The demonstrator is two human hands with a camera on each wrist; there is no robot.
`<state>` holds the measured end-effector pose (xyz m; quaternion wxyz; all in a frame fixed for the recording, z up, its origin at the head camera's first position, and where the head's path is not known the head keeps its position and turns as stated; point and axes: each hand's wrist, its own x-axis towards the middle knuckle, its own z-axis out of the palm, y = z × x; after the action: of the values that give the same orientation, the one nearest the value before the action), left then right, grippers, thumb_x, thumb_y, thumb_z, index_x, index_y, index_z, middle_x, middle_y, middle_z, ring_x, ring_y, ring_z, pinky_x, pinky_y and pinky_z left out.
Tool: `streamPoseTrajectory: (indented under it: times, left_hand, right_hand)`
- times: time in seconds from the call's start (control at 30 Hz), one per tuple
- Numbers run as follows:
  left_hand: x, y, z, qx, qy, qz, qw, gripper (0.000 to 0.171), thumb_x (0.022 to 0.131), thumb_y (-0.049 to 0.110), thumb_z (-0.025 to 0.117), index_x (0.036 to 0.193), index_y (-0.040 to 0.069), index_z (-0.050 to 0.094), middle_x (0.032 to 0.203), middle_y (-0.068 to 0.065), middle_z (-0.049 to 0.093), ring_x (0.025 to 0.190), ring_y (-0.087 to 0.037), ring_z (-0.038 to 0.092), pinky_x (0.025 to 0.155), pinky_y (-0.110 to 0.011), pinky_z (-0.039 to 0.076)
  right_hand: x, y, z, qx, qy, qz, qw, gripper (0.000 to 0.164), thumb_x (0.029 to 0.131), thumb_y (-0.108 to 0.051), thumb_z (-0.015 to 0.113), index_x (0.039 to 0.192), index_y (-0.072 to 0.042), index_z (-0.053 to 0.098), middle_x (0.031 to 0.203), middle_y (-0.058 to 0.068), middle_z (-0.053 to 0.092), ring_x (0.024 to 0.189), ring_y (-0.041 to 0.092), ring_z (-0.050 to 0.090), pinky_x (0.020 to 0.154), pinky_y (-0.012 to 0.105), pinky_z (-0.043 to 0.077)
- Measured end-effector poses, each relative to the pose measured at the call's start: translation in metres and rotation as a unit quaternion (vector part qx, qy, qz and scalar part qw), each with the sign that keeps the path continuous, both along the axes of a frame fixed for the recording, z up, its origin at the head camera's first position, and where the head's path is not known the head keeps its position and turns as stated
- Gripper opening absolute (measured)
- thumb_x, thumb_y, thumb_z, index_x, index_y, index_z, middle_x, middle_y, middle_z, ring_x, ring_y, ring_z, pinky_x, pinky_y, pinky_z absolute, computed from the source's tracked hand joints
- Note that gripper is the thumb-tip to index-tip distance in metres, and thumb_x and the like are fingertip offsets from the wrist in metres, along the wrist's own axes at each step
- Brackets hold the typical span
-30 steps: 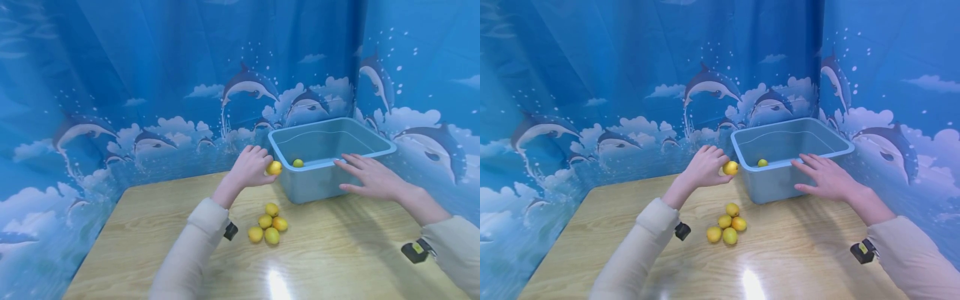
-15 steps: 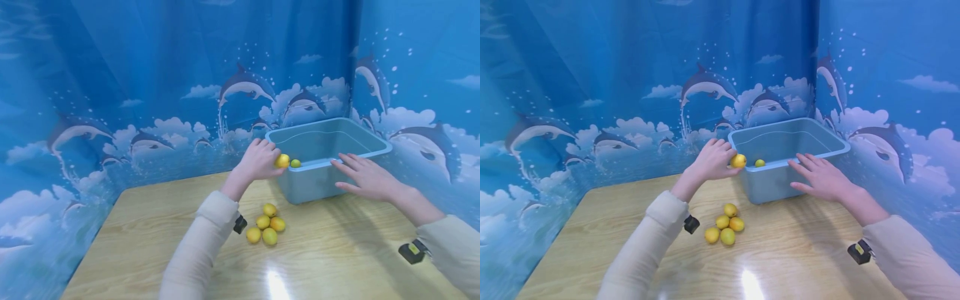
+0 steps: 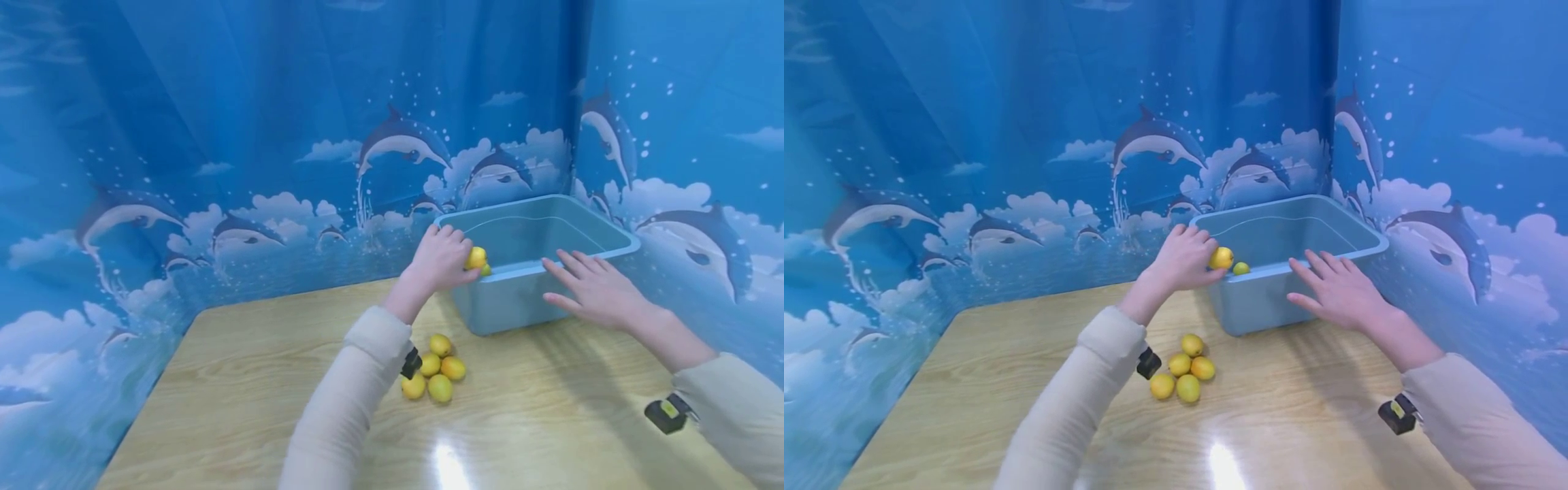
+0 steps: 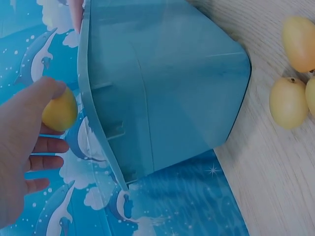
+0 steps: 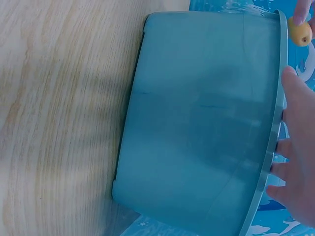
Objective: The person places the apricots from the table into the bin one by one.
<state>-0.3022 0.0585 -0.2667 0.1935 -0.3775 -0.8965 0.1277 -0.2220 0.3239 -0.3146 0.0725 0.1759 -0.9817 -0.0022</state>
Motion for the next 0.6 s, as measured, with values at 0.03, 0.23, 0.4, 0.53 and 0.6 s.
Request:
streamPoseTrajectory:
  times: [0.03, 0.23, 0.4, 0.53, 0.6]
  left_hand:
    - [0.000, 0.002, -0.001, 0.003, -0.002, 0.003, 1.0000, 0.038, 0.088, 0.054, 0.047, 0.093, 0.018, 0.059, 0.088, 0.003, 0.053, 0.082, -0.016, 0.042, 0.081, -0.035, 0.035]
    - [-0.003, 0.018, 0.000, 0.002, 0.000, 0.028, 0.9996, 0.040, 0.088, 0.053, 0.048, 0.102, 0.017, 0.058, 0.094, 0.002, 0.054, 0.086, -0.017, 0.043, 0.080, -0.033, 0.036]
    - [-0.004, 0.026, 0.004, -0.003, -0.007, 0.062, 0.9981, 0.046, 0.088, 0.055, 0.049, 0.117, 0.018, 0.053, 0.105, 0.002, 0.054, 0.093, -0.017, 0.046, 0.082, -0.032, 0.036]
    - [-0.003, 0.026, 0.005, -0.011, -0.018, 0.071, 0.9973, 0.050, 0.089, 0.056, 0.047, 0.122, 0.018, 0.050, 0.112, 0.002, 0.054, 0.100, -0.018, 0.046, 0.088, -0.035, 0.036]
    - [-0.001, 0.024, 0.005, -0.007, -0.015, 0.064, 0.9978, 0.049, 0.090, 0.055, 0.046, 0.121, 0.018, 0.051, 0.111, 0.001, 0.055, 0.100, -0.018, 0.047, 0.089, -0.036, 0.036]
  right_hand:
    - [0.000, 0.000, 0.000, 0.001, -0.003, 0.000, 1.000, 0.071, 0.094, -0.051, 0.042, 0.144, -0.002, 0.028, 0.144, 0.031, 0.021, 0.130, 0.049, 0.019, 0.102, 0.060, 0.014]
    - [-0.001, 0.001, 0.002, -0.004, -0.014, 0.006, 1.000, 0.071, 0.094, -0.050, 0.043, 0.144, -0.002, 0.028, 0.144, 0.032, 0.020, 0.130, 0.050, 0.018, 0.102, 0.060, 0.017]
    - [-0.002, 0.001, 0.000, -0.008, -0.012, 0.012, 1.000, 0.071, 0.093, -0.050, 0.044, 0.144, -0.002, 0.029, 0.144, 0.032, 0.021, 0.130, 0.050, 0.019, 0.102, 0.060, 0.017]
    - [-0.002, 0.002, -0.001, -0.008, -0.006, 0.013, 1.000, 0.072, 0.093, -0.050, 0.045, 0.144, -0.002, 0.029, 0.144, 0.031, 0.021, 0.130, 0.050, 0.019, 0.102, 0.060, 0.017]
    - [0.000, 0.003, 0.000, -0.005, -0.006, 0.010, 1.000, 0.071, 0.093, -0.050, 0.045, 0.144, -0.003, 0.029, 0.144, 0.031, 0.021, 0.130, 0.050, 0.019, 0.102, 0.060, 0.017]
